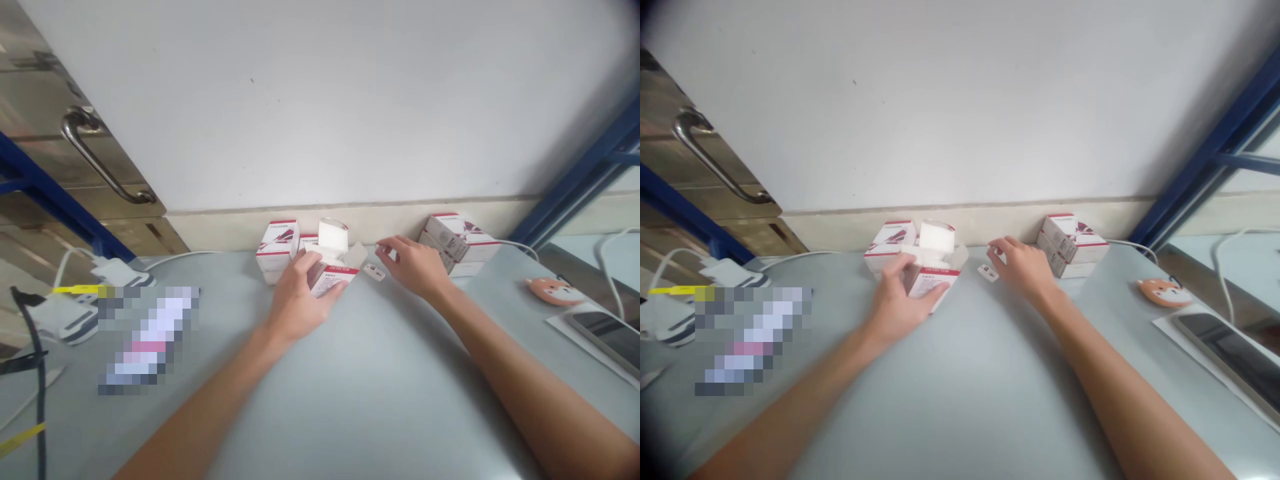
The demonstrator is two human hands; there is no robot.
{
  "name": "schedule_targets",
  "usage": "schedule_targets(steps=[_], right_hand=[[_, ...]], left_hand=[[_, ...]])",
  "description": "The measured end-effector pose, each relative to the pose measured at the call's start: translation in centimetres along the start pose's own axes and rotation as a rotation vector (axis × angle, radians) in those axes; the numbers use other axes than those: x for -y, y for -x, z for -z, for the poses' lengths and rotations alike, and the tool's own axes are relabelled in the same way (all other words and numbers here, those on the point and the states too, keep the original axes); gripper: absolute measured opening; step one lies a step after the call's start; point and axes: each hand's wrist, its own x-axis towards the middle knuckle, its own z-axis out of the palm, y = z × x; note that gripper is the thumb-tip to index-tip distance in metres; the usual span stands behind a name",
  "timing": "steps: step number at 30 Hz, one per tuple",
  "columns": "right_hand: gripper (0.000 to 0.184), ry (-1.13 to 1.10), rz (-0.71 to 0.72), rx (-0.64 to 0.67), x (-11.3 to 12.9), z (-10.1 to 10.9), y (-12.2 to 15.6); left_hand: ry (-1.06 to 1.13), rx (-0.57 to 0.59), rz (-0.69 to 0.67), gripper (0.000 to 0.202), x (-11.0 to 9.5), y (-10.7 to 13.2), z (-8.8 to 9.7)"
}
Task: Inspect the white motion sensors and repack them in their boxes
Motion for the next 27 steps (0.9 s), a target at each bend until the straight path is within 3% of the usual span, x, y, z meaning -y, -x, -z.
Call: schedule_targets(steps=[3, 6, 8, 10, 12, 14, 17, 21, 27], right_hand=[[0.032, 0.088, -0.110, 0.203, -1.3, -0.9, 0.0], [0.035, 0.108, -0.124, 0.266, -1.7, -1.3, 0.2], [0.037, 0.082, -0.128, 0.189, -1.2, -0.8, 0.2], [0.038, -0.011, -0.102, 0.018, 0.1, 0.1, 0.1], [0.032, -0.160, -0.003, -0.161, 1.9, 1.3, 0.2], [0.028, -0.263, 0.153, -0.211, 3.8, 2.3, 0.5], [0.032, -0.236, 0.221, -0.096, 5.6, 3.0, 0.9], [0.036, -0.334, 0.069, 0.056, 5.6, 2.7, 0.8], [0.027, -0.685, -0.111, 0.268, 4.8, 2.7, 0.1]], left_hand=[[-0.009, 0.027, 0.022, 0.054, 0.1, 0.2, 0.1], [-0.017, 0.099, 0.066, 0.052, 0.0, 0.0, 0.4], [-0.038, 0.181, 0.102, 0.056, -0.2, -0.2, 0.7], [-0.051, 0.270, 0.117, 0.063, -0.4, -0.5, 1.0], [-0.034, 0.332, 0.100, 0.066, -0.6, -0.7, 1.1], [-0.010, 0.346, 0.071, 0.065, -0.6, -0.7, 1.0], [-0.021, 0.329, 0.052, 0.063, -0.6, -0.5, 0.6], [-0.148, 0.308, 0.018, 0.061, -0.9, -0.2, 0.1], [-0.422, 0.275, -0.234, 0.063, -2.6, 0.2, 0.1]])
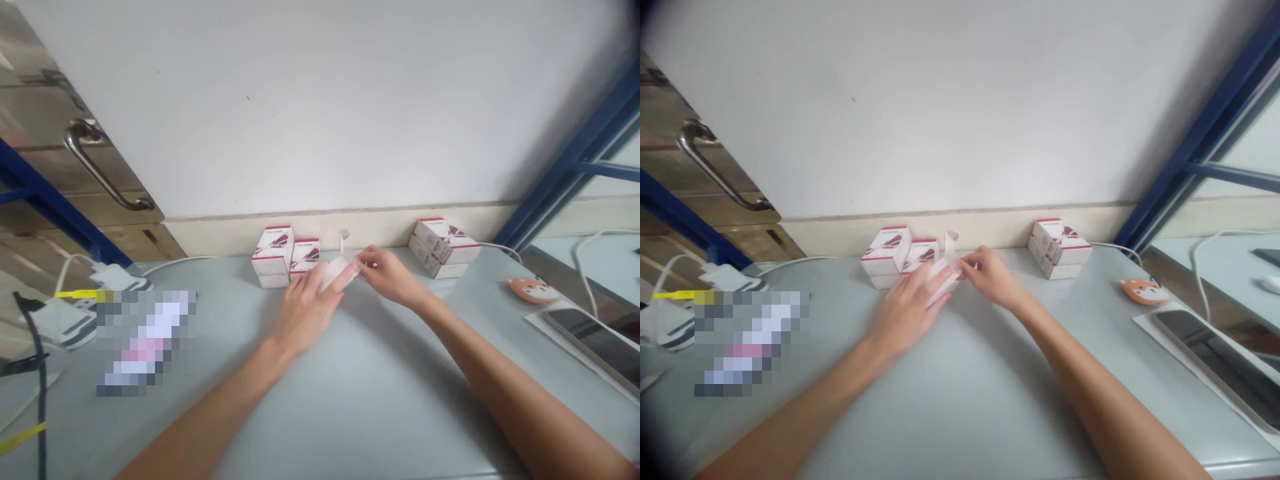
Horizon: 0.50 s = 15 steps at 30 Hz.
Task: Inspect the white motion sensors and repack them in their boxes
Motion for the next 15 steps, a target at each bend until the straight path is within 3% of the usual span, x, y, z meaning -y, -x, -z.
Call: schedule_targets(steps=[3, 6, 10, 15], right_hand=[[0.014, -0.211, -0.129, 0.021, -0.1, -0.4, 0.1], [0.018, -0.378, -0.189, 0.019, -0.7, -1.1, 0.2], [0.016, -0.380, -0.165, -0.071, -1.6, -1.5, -0.2], [0.026, -0.346, -0.164, -0.163, -1.7, -0.3, -0.7]], left_hand=[[-0.050, 0.032, -0.031, 0.067, -0.6, 0.1, 0.4], [-0.035, 0.072, -0.034, 0.068, -0.7, 0.0, 0.6], [0.030, 0.079, 0.011, 0.058, -0.2, -0.3, 0.4], [0.154, 0.156, 0.140, 0.059, -0.1, -1.0, 0.4]])
